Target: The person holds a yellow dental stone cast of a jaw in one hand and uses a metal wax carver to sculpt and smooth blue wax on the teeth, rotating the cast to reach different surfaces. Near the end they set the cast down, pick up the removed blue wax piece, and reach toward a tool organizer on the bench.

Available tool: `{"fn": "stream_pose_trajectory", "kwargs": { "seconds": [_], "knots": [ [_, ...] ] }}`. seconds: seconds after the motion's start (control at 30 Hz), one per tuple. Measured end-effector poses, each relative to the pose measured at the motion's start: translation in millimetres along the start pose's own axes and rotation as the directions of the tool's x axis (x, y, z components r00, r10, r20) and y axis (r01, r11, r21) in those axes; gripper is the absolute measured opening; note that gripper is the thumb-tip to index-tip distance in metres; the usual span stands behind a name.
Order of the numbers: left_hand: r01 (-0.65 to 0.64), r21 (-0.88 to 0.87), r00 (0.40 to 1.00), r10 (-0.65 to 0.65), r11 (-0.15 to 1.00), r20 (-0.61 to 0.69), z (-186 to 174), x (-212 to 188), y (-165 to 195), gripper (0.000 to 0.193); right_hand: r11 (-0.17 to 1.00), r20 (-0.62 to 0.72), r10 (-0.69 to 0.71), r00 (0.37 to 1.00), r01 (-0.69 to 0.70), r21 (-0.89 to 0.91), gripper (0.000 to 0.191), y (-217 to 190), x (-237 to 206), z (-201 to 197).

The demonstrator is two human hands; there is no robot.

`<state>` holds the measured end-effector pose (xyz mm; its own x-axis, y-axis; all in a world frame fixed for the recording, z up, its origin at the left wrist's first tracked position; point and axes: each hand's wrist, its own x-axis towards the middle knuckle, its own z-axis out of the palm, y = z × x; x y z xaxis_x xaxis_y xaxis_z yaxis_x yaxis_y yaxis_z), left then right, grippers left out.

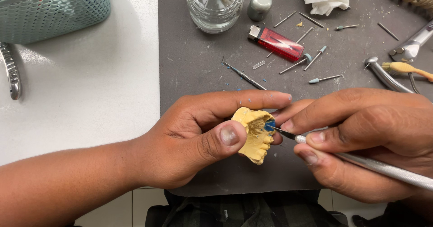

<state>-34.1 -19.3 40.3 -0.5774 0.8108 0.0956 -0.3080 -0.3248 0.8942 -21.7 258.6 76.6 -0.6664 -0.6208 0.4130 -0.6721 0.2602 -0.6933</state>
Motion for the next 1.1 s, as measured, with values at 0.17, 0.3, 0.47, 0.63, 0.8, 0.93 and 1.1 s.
{"fn": "stream_pose_trajectory", "kwargs": {
  "seconds": [0.17,0.3,0.47,0.63,0.8,0.93,1.1],
  "knots": [
    [-0.011,-0.011,1.0,0.012,1.0,0.003,0.0,-0.5,-1.1,0.07,1.0,-0.019,0.012,1.0,-0.012,-0.029,0.02,-1.1,1.7,1.8],
    [-0.011,0.003,1.0,0.011,1.0,0.001,-0.3,-1.2,-1.1,0.07,0.998,-0.012,0.032,0.999,-0.033,-0.049,0.02,-3.4,1.1,2.1],
    [-0.012,0.02,1.0,0.012,1.0,0.002,0.5,-1.2,-1.1,0.068,0.999,-0.012,0.046,0.999,-0.046,-0.023,0.019,-4.5,0.8,2.6],
    [0.0,0.012,1.0,0.001,1.0,-0.003,1.1,-1.0,-1.2,0.068,1.0,0.007,0.024,1.0,-0.024,-0.002,0.019,-3.5,1.4,1.2],
    [-0.016,0.018,1.0,0.016,1.0,0.009,1.5,-1.2,0.0,0.068,1.0,0.016,0.024,1.0,-0.024,0.017,0.02,-3.0,1.3,0.4],
    [-0.011,0.049,1.0,0.011,0.999,0.011,0.7,-1.7,0.9,0.069,1.0,0.027,0.015,1.0,-0.016,0.012,0.02,-3.5,3.4,0.4],
    [-0.012,0.067,1.0,0.011,0.998,0.019,0.7,-3.1,1.3,0.068,0.997,0.073,-0.029,0.997,0.024,0.073,0.019,-2.9,6.5,-0.4]
  ]
}}
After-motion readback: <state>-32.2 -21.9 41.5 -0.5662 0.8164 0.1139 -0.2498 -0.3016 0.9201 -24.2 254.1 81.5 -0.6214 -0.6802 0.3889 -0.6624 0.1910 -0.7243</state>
